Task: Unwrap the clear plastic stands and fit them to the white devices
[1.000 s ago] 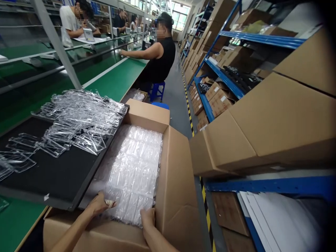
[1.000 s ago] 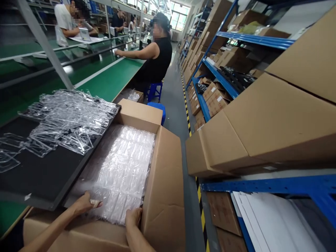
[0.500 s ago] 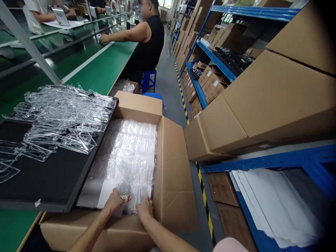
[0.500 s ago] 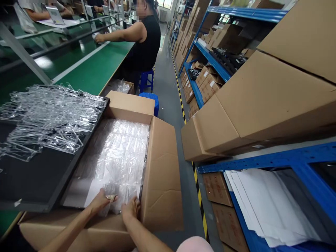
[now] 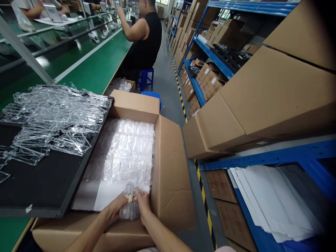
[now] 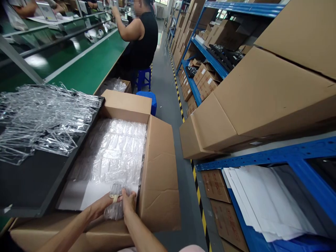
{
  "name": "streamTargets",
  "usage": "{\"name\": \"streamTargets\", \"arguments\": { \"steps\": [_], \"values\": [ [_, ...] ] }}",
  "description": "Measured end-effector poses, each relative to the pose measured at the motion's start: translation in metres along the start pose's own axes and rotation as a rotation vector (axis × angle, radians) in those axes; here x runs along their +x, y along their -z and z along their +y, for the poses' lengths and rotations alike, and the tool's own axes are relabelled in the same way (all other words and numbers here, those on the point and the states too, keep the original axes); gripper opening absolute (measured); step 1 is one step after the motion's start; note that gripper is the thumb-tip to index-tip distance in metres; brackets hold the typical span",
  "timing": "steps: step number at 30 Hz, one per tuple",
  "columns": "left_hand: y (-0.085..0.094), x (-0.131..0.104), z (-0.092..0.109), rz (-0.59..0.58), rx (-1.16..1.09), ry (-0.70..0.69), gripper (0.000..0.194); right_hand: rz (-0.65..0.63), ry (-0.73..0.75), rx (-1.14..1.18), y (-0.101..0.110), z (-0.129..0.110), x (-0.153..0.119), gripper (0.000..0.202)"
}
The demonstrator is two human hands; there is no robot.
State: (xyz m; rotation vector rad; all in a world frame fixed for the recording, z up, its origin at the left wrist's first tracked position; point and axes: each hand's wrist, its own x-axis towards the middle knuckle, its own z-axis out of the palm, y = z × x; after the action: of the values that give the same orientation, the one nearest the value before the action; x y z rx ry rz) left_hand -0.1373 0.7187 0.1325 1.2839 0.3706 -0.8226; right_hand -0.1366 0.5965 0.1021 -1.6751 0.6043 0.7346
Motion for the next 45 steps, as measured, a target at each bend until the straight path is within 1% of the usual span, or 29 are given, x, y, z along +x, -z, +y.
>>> {"name": "streamTargets", "arguments": {
  "steps": [2,4,7,9,12,14,16,18,19,20,22,23,24,25,28,30,31,33,35,36,38,40,42,43,45],
  "values": [
    [0.000,-0.003,0.002,-0.068,-0.060,0.005,0.056,-0.067,-0.081,0.101,0.001,-0.005,-0.003,0.050],
    [0.003,-0.008,0.004,-0.109,-0.103,0.018,0.058,-0.157,-0.153,0.187,0.002,-0.012,-0.008,0.060],
    [0.007,-0.018,0.011,-0.121,-0.143,0.006,0.061,-0.260,-0.208,0.277,0.009,-0.025,-0.017,0.064],
    [0.007,-0.025,0.018,-0.094,-0.142,-0.030,0.062,-0.300,-0.210,0.297,0.016,-0.036,-0.023,0.063],
    [0.001,-0.034,0.028,-0.025,-0.117,-0.067,0.062,-0.365,-0.162,0.284,0.028,-0.058,-0.027,0.064],
    [-0.005,-0.035,0.033,0.046,-0.107,-0.104,0.063,-0.419,-0.109,0.265,0.035,-0.076,-0.026,0.067],
    [-0.010,-0.034,0.035,0.167,-0.081,-0.181,0.065,-0.495,-0.082,0.240,0.039,-0.094,-0.024,0.066],
    [-0.012,-0.034,0.036,0.297,-0.037,-0.240,0.071,-0.575,-0.092,0.209,0.043,-0.108,-0.024,0.061],
    [-0.013,-0.034,0.035,0.336,-0.025,-0.249,0.075,-0.605,-0.101,0.192,0.044,-0.113,-0.024,0.060],
    [-0.014,-0.036,0.034,0.350,-0.025,-0.253,0.077,-0.628,-0.106,0.174,0.045,-0.116,-0.025,0.060],
    [-0.017,-0.041,0.030,0.335,-0.062,-0.273,0.082,-0.674,-0.102,0.130,0.043,-0.120,-0.028,0.064],
    [-0.020,-0.044,0.026,0.337,-0.096,-0.295,0.085,-0.703,-0.091,0.105,0.039,-0.121,-0.030,0.066],
    [-0.023,-0.048,0.020,0.363,-0.136,-0.318,0.089,-0.732,-0.075,0.076,0.035,-0.122,-0.031,0.067],
    [-0.025,-0.051,0.014,0.415,-0.182,-0.337,0.093,-0.755,-0.055,0.043,0.028,-0.122,-0.032,0.067],
    [-0.026,-0.061,-0.006,0.675,-0.340,-0.432,0.106,-0.751,0.050,-0.085,-0.004,-0.120,-0.032,0.066],
    [-0.019,-0.075,-0.017,0.825,-0.407,-0.518,0.105,-0.734,0.145,-0.186,-0.034,-0.116,-0.036,0.065],
    [-0.013,-0.087,-0.021,0.895,-0.411,-0.554,0.100,-0.731,0.191,-0.228,-0.051,-0.113,-0.040,0.066],
    [0.000,-0.121,-0.031,1.066,-0.374,-0.579,0.091,-0.735,0.277,-0.283,-0.088,-0.105,-0.058,0.067],
    [0.014,-0.167,-0.045,1.280,-0.327,-0.557,0.088,-0.797,0.353,-0.325,-0.129,-0.093,-0.089,0.070],
    [0.022,-0.194,-0.054,1.380,-0.326,-0.532,0.088,-0.852,0.383,-0.351,-0.151,-0.086,-0.108,0.071],
    [0.038,-0.249,-0.077,1.551,-0.400,-0.449,0.090,-0.989,0.430,-0.402,-0.197,-0.069,-0.154,0.071],
    [0.057,-0.306,-0.104,1.695,-0.524,-0.332,0.093,-1.103,0.461,-0.435,-0.246,-0.046,-0.202,0.068],
    [0.080,-0.360,-0.137,1.802,-0.625,-0.240,0.093,-1.185,0.497,-0.448,-0.296,-0.015,-0.246,0.063],
    [0.092,-0.385,-0.155,1.822,-0.654,-0.229,0.091,-1.213,0.510,-0.452,-0.320,0.003,-0.264,0.060],
    [0.117,-0.431,-0.196,1.807,-0.702,-0.286,0.085,-1.239,0.527,-0.453,-0.366,0.043,-0.291,0.056]
  ]
}}
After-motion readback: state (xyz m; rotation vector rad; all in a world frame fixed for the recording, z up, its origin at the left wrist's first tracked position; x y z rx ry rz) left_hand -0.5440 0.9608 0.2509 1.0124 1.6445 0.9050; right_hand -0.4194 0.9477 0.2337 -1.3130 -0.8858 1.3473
